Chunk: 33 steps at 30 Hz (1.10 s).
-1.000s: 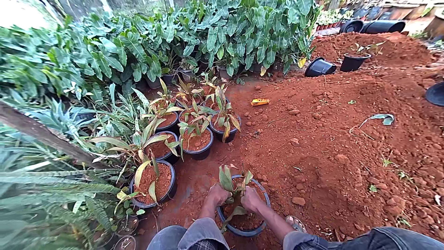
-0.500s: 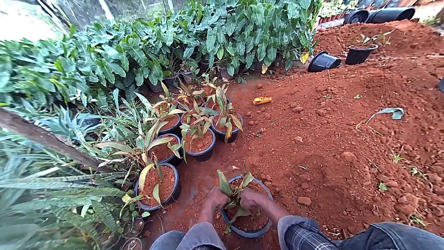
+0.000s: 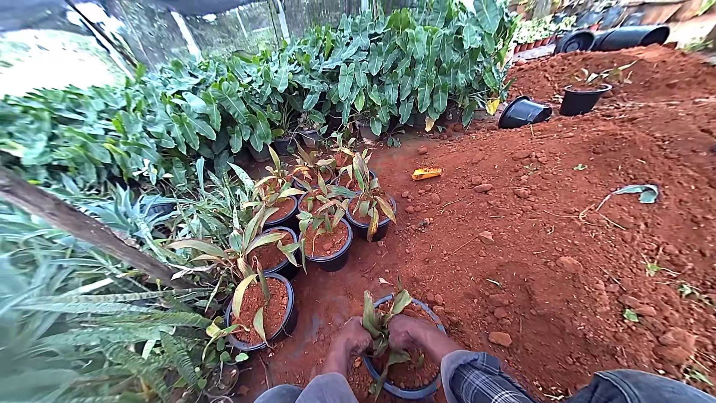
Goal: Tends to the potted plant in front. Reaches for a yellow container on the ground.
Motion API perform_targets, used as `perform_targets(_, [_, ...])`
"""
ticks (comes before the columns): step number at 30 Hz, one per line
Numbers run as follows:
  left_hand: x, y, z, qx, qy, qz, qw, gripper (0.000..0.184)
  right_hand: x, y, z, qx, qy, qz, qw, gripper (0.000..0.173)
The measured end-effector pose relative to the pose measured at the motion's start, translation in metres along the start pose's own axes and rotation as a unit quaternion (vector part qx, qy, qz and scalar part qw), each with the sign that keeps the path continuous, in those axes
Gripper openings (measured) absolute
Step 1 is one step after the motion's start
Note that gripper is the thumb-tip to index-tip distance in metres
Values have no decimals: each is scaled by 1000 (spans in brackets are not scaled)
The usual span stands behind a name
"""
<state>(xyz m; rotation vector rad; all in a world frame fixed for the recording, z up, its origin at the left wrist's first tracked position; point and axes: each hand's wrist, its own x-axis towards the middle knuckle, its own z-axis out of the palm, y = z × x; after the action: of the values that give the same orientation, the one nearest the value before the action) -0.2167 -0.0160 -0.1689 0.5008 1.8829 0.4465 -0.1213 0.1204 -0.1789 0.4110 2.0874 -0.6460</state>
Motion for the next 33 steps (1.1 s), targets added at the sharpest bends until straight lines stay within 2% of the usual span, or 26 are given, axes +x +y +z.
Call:
perform_targets(3, [-3, 6, -2, 16, 26, 5, 1000, 47, -3, 8, 4, 37, 30, -18, 999, 40])
perform_targets(7, [-3, 14, -2, 72, 66, -43, 994, 47, -6, 28, 22, 183, 121, -2, 976, 49])
perform_targets(10, [-4, 19, -1, 86, 73, -38, 993, 45, -17, 26, 24, 162, 162, 46, 972, 50])
perform_targets(12, [-4, 21, 0, 95, 68, -33, 993, 45, -24, 20, 26, 129, 155, 63, 977, 45])
perform_targets(20, [5, 14, 2, 84, 66, -32, 994, 46, -24, -7, 45, -19, 60, -57, 996, 28])
perform_targets(24, [0, 16, 2, 91, 69, -38, 993, 46, -26, 13, 34, 55, 74, -112, 989, 31])
perform_targets(26, [-7, 20, -1, 107, 76, -37, 991, 47, -29, 35, 25, 127, 114, -95, 981, 28])
perform_targets(29, [-23, 30, -7, 124, 117, -28, 985, 45, -33, 73, 23, 257, 240, 18, 936, 25])
perform_targets(31, [-25, 33, -12, 66, 201, -38, 977, 41, -34, 91, 28, 331, 343, 113, 872, 24])
perform_targets(33, [-23, 31, -18, 6, 274, -51, 960, 34, -32, 102, 36, 378, 387, 180, 822, 23])
